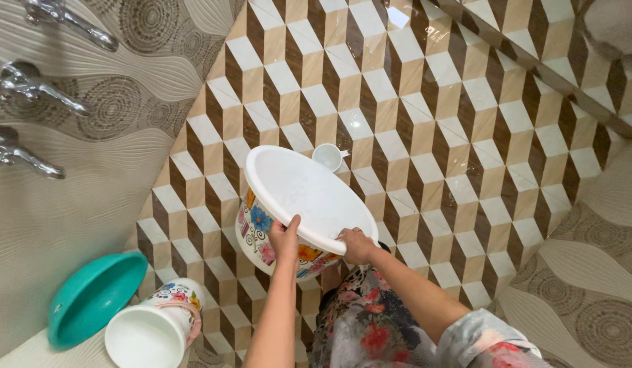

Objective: The person scrubs the inside and outside of a white plastic bucket with a yellow sponge. They rinse the bucket under a running tap and then wipe the exterior with a cloth.

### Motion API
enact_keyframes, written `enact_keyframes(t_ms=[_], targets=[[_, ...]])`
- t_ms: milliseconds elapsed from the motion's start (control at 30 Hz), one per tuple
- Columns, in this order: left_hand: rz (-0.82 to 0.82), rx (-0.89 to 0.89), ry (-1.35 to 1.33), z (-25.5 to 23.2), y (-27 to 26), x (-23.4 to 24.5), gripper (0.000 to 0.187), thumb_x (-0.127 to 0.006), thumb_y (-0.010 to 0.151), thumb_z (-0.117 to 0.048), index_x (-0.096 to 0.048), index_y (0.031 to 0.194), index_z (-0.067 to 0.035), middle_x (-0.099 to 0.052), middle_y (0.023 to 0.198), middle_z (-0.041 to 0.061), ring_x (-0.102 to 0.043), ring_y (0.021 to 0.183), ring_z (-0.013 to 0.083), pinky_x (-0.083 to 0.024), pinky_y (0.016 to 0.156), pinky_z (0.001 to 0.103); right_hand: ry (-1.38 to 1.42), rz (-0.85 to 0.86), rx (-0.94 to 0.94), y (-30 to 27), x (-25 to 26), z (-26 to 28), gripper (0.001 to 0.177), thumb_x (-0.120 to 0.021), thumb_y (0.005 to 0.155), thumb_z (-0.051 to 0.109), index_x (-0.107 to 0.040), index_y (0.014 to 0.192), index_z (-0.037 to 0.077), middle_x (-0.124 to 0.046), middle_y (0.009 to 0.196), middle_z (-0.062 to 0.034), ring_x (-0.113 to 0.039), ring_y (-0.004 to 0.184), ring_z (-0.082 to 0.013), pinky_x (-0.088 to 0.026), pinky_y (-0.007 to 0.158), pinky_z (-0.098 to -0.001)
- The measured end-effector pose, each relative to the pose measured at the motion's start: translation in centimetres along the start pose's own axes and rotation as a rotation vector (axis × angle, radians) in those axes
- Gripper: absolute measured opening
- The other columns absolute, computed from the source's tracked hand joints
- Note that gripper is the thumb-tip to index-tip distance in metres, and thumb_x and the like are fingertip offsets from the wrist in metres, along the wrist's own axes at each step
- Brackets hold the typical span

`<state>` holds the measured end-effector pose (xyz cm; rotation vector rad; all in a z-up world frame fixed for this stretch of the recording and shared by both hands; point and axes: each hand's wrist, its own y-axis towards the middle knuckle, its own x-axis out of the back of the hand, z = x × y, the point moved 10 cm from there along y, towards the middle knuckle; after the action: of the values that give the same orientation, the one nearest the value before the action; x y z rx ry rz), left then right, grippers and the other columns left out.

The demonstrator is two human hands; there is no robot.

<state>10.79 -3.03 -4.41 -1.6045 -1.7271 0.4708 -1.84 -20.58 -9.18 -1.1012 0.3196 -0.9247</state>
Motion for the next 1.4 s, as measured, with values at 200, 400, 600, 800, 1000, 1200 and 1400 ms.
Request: enact_keyframes(t_ms=[200, 400, 600, 800, 1000, 1200, 1400], targets=[[-0.008, -0.002, 0.081, -0.9, 0.1, -0.2, 0.027, -0.075, 0.089, -0.019, -0.068, 0.104, 0.002, -0.069, 0.094, 0.009, -0.061, 0.083, 0.0188, -0.048, 0.075, 0.035, -0.064, 0.023, 0.098, 0.1, 0.3, 1.1, 0.055, -0.073, 0.076, 0.007, -0.069, 0.13, 0.019, -0.053, 0.14, -0.005, -0.044, 0.135, -0.0333, -0.042, 0.114, -0.0446], [0.001, -0.005, 0.017, -1.8, 0.0, -0.8, 0.029, -0.075, 0.087, -0.018, -0.069, 0.108, 0.002, -0.072, 0.099, 0.01, -0.065, 0.088, 0.0184, -0.051, 0.079, 0.034, -0.043, 0.019, 0.103, 1.0, 0.2, 0.4, 0.06, -0.072, 0.071, 0.003, -0.068, 0.13, 0.017, -0.056, 0.137, -0.0051, -0.044, 0.135, -0.033, -0.039, 0.116, -0.0428], [0.027, -0.09, 0.049, -4.5, -0.4, -2.1, 0.033, -0.076, 0.085, -0.019, -0.07, 0.109, 0.003, -0.073, 0.098, 0.01, -0.065, 0.087, 0.0192, -0.051, 0.079, 0.034, -0.056, -0.023, 0.179, 2.8, 0.0, -0.6, 0.06, -0.076, 0.071, 0.011, -0.066, 0.13, 0.012, -0.056, 0.137, -0.0084, -0.045, 0.133, -0.0357, -0.041, 0.116, -0.0408], [0.003, -0.06, 0.174, -6.0, -0.6, -3.1, 0.031, -0.077, 0.085, -0.019, -0.072, 0.105, 0.004, -0.071, 0.09, 0.01, -0.062, 0.079, 0.0186, -0.05, 0.073, 0.035, 0.025, -0.021, 0.183, 3.6, 0.3, -1.4, 0.067, -0.075, 0.067, 0.011, -0.061, 0.132, 0.008, -0.06, 0.132, -0.0129, -0.047, 0.13, -0.0372, -0.042, 0.114, -0.0412], [0.025, -0.124, 0.12, -5.9, 0.3, -4.6, 0.028, -0.079, 0.083, -0.017, -0.071, 0.1, 0.003, -0.072, 0.086, 0.007, -0.064, 0.074, 0.0152, -0.051, 0.069, 0.032, 0.024, -0.044, 0.246, 2.9, 1.4, -0.9, 0.067, -0.078, 0.064, 0.011, -0.062, 0.13, 0.005, -0.06, 0.135, -0.015, -0.049, 0.127, -0.0388, -0.042, 0.112, -0.0417], [0.054, -0.162, 0.175, -6.6, 0.6, -5.8, 0.028, -0.08, 0.084, -0.019, -0.071, 0.098, 0.004, -0.072, 0.084, 0.008, -0.062, 0.072, 0.0153, -0.051, 0.068, 0.032, 0.131, -0.017, 0.147, 2.3, 2.3, -1.6, 0.075, -0.079, 0.063, 0.009, -0.058, 0.135, 0.008, -0.062, 0.128, -0.0217, -0.057, 0.124, -0.0383, -0.05, 0.105, -0.0412], [0.013, -0.165, 0.323, -9.5, -1.4, -5.6, 0.035, -0.083, 0.081, -0.015, -0.067, 0.106, 0.004, -0.074, 0.098, 0.013, -0.071, 0.087, 0.0241, -0.053, 0.079, 0.034, 0.097, -0.05, 0.181, 0.4, 4.0, 1.3, 0.074, -0.079, 0.064, 0.01, -0.058, 0.135, 0.004, -0.063, 0.127, -0.0224, -0.058, 0.122, -0.0386, -0.05, 0.105, -0.0411]])
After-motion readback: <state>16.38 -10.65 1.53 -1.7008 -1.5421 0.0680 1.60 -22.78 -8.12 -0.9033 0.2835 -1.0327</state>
